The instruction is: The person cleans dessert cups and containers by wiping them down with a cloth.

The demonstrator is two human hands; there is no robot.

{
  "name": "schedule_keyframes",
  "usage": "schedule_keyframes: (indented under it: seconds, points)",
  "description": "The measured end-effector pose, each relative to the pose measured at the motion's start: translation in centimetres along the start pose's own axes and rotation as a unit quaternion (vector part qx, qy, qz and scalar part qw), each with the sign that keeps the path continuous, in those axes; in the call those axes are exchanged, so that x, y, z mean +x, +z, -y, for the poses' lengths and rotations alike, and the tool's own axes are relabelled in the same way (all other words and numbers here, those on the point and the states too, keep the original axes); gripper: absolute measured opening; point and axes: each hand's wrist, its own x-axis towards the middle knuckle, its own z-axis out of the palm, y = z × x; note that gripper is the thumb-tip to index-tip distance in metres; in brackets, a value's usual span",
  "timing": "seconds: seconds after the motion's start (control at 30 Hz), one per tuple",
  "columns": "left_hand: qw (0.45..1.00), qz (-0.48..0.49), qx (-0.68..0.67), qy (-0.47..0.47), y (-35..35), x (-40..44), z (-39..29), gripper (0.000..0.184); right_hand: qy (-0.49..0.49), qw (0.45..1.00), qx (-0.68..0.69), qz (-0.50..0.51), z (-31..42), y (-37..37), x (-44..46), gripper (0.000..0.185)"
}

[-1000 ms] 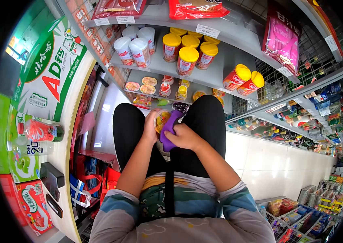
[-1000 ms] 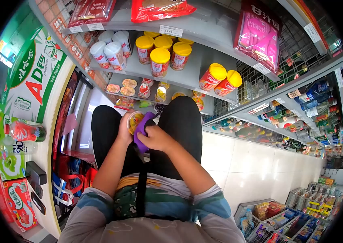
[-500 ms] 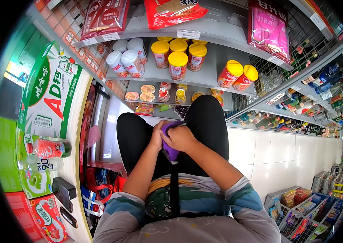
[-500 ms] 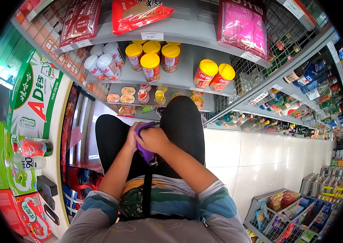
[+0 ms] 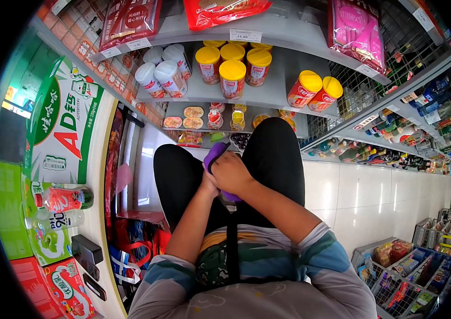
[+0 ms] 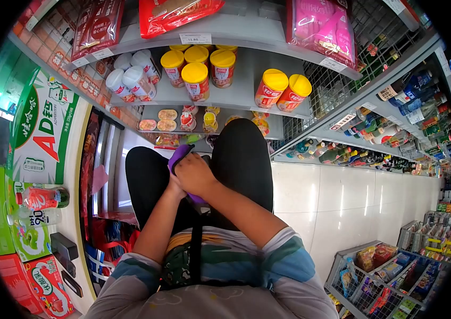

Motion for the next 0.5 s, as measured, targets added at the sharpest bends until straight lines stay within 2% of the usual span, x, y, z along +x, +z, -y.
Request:
schedule_keyframes:
  seconds: [0.07,0.1,0.17,0.23,0.3,0.33,0.4,0.5]
  points:
    - [0.994,0.042,-0.097,-0.014,-0.9,0.7,0.2,0.054,-0.004,0.999,-0.010,0.035,0.5,0.9,-0.4,0.030]
    - [0.994,0.041,-0.097,-0.016,-2.0,1.2,0.9,0.054,-0.008,0.997,-0.022,0.067,0.6,1.2,-0.6,0.025]
    - [0.993,0.036,-0.019,0.109,-4.1,2.1,2.4,0.047,-0.012,0.998,-0.007,0.058,0.9,1.3,-0.6,0.022]
    - [0.994,-0.008,0.010,0.110,-2.8,2.3,1.3,0.042,-0.016,0.999,0.008,0.046,1.0,1.1,-0.7,0.020]
    - [0.992,-0.049,-0.077,0.086,-5.0,4.4,1.3,0.039,-0.042,0.993,-0.005,0.106,0.9,0.8,-0.9,0.018]
    - [0.992,-0.050,-0.078,0.083,-3.6,3.9,0.4,0.039,-0.040,0.993,-0.005,0.108,0.8,0.8,-1.1,0.018]
    - [0.994,-0.087,-0.036,0.060,1.2,1.3,-2.6,0.035,-0.040,0.995,0.052,0.074,0.7,1.0,-1.6,0.020]
    - [0.994,-0.103,-0.043,0.020,2.0,0.8,-3.5,0.030,0.015,0.992,0.115,0.039,0.4,0.9,-1.6,0.021]
